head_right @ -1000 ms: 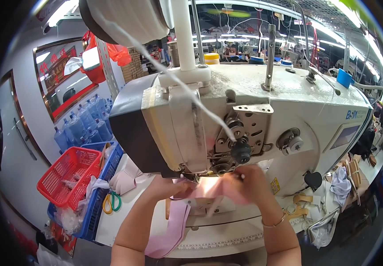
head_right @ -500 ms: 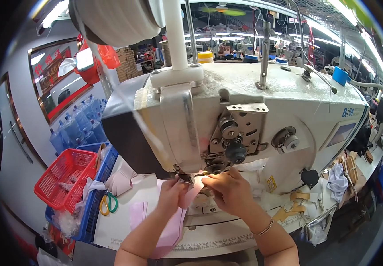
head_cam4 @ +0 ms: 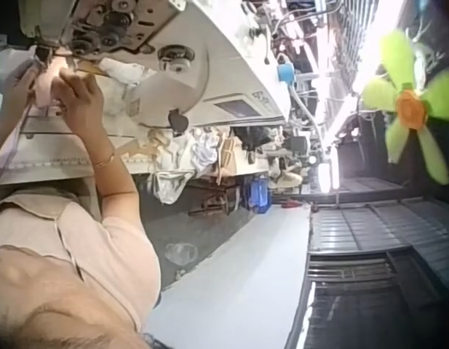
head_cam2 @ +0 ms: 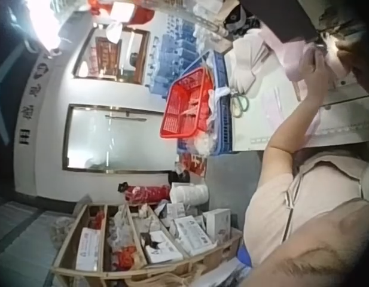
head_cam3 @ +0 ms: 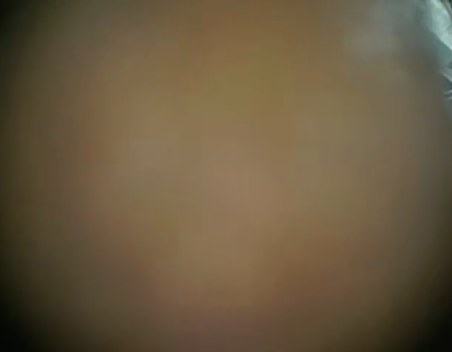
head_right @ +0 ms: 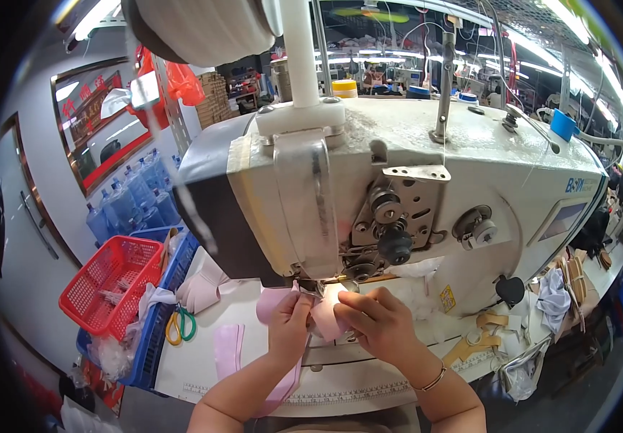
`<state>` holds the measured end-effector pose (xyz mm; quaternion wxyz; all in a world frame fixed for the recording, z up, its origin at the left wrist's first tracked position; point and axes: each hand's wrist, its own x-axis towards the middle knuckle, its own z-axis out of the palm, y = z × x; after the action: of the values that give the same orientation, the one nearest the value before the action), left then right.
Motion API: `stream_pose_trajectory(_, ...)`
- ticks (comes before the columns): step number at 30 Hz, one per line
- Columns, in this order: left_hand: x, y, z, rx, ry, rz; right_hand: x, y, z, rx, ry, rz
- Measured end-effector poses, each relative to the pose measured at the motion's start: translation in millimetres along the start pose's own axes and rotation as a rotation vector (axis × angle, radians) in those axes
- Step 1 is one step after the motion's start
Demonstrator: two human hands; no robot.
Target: Sewing together pink shoe upper components using an industrial sewing machine.
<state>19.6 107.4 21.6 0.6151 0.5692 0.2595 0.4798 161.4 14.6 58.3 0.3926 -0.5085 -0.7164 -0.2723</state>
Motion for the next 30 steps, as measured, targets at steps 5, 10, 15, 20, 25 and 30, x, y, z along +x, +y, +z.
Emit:
stream_pose_trajectory(5, -6, 0, -1, 0.063, 0.019, 0.139, 3, 1, -4, -0.014, -0.046, 0.053)
stream_pose_trajectory(10, 13, 27, -26, 0.164, 0.001, 0.339, 4, 20, -1, -0.042, -0.059, 0.024)
stream_pose_trajectory(15, 42, 52, -28, 0.424, -0.394, -0.083, 13, 23, -6, -0.102, -0.090, 0.030)
stream_pose_trajectory(20, 30, 87, -15, 0.387, -0.455, -0.415, -2, 11, -7, -0.079, -0.100, 0.010)
stream_pose_trajectory(25, 34, 76, -18, 0.342, -0.385, -0.347, 9, 22, 4, -0.043, -0.048, 0.012)
stream_pose_trajectory(30, 36, 53, -16, 0.265, -0.279, -0.272, 3, 42, 16, -0.006, -0.072, 0.027)
